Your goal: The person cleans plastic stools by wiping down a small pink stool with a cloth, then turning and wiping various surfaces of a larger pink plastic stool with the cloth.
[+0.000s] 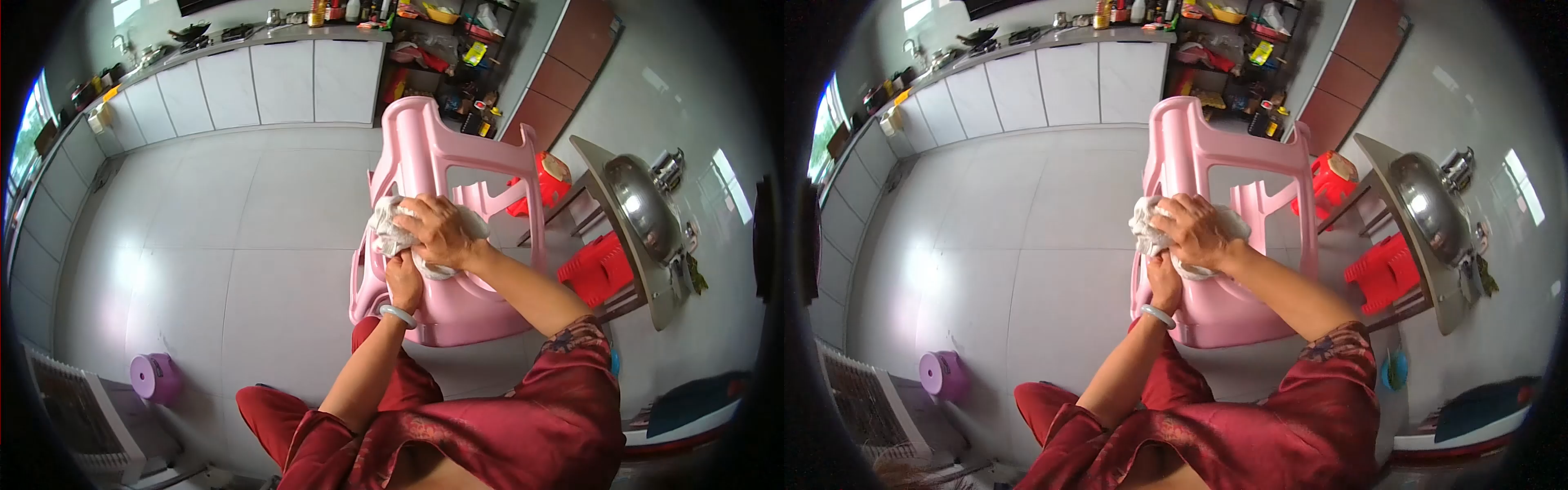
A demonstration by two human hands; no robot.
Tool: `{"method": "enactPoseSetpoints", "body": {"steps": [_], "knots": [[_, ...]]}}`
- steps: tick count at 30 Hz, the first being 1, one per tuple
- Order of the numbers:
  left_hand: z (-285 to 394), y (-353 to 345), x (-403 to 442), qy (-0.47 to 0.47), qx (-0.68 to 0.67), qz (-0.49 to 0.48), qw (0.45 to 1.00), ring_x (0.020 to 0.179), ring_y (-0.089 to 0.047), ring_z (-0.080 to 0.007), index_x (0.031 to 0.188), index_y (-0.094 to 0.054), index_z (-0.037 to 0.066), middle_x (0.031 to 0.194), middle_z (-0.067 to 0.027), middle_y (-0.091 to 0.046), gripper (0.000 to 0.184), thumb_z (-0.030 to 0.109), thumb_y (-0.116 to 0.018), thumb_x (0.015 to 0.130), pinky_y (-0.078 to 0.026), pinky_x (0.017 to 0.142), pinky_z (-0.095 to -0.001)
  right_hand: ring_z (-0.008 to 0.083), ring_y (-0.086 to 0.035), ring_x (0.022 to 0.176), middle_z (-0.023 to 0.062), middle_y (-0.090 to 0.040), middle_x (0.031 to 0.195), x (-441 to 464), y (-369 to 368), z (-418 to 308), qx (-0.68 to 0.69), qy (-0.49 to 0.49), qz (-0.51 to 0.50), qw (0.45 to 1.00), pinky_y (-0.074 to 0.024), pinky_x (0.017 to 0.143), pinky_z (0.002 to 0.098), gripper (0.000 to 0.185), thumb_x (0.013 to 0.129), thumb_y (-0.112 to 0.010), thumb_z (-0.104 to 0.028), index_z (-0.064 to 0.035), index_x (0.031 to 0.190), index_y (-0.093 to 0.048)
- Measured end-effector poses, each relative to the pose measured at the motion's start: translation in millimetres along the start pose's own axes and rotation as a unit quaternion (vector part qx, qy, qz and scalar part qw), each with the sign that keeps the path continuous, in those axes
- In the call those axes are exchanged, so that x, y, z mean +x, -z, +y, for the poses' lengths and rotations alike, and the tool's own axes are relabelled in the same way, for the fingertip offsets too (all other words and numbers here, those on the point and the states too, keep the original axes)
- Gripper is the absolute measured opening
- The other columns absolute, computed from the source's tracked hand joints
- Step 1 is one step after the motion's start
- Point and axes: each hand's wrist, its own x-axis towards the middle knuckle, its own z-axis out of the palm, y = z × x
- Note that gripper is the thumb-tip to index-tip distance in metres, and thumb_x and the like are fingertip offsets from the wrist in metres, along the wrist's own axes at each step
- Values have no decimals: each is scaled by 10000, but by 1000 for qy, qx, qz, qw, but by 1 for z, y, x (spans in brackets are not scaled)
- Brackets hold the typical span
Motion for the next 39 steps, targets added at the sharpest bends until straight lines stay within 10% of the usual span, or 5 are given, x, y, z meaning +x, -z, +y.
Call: {"method": "enactPoseSetpoints", "body": {"steps": [11, 19, 23, 31, 39], "knots": [[-2, -3, 7, 107, -20, -32, 994, 544, -379, -77, 640, -533, 61, 575, 41, -451, 525, 430, -484, 1010, -335, 503, -284, 354, -522, 1047, 163, -538, 1155, 3, 18, 127, -169, -195, 186, 948, -460, 907, 455, 415, 754, -643, -92, -114, 1166, -597], [0, -14, 4, 114, -26, -56, 992, 555, -387, -84, 640, -524, 65, 587, 36, -458, 531, 447, -485, 1006, -345, 517, -285, 384, -527, 1148, 146, -566, 1235, -115, 37, 289, -208, -568, 264, 751, -507, 858, 512, 346, 829, -641, -260, -89, 1125, -590], [-10, -13, -4, 69, 13, -65, 995, 556, -384, -95, 648, -526, 55, 589, 26, -451, 540, 464, -490, 999, -345, 518, -297, 398, -543, 1141, 160, -560, 1228, -95, 106, 255, -122, -704, 252, 652, -488, 911, 500, 377, 878, -561, -269, -61, 1193, -564], [6, -6, 14, 135, -12, -58, 989, 687, -583, -141, 928, -653, -58, 809, -83, -643, 530, 455, -530, 983, -490, 601, -290, 451, -572, 1104, 273, -597, 1186, -161, 58, 292, -17, -556, 139, 819, -457, 954, 501, 384, 822, -532, -225, -46, 1154, -601], [26, -8, 30, 138, -88, -76, 984, 720, -620, -155, 958, -646, -45, 849, -87, -648, 447, 387, -536, 989, -517, 623, -314, 373, -525, 1154, 192, -543, 1178, -187, 74, 99, -7, -405, 51, 913, -438, 980, 397, 362, 785, -596, -50, 37, 1134, -563]]}}
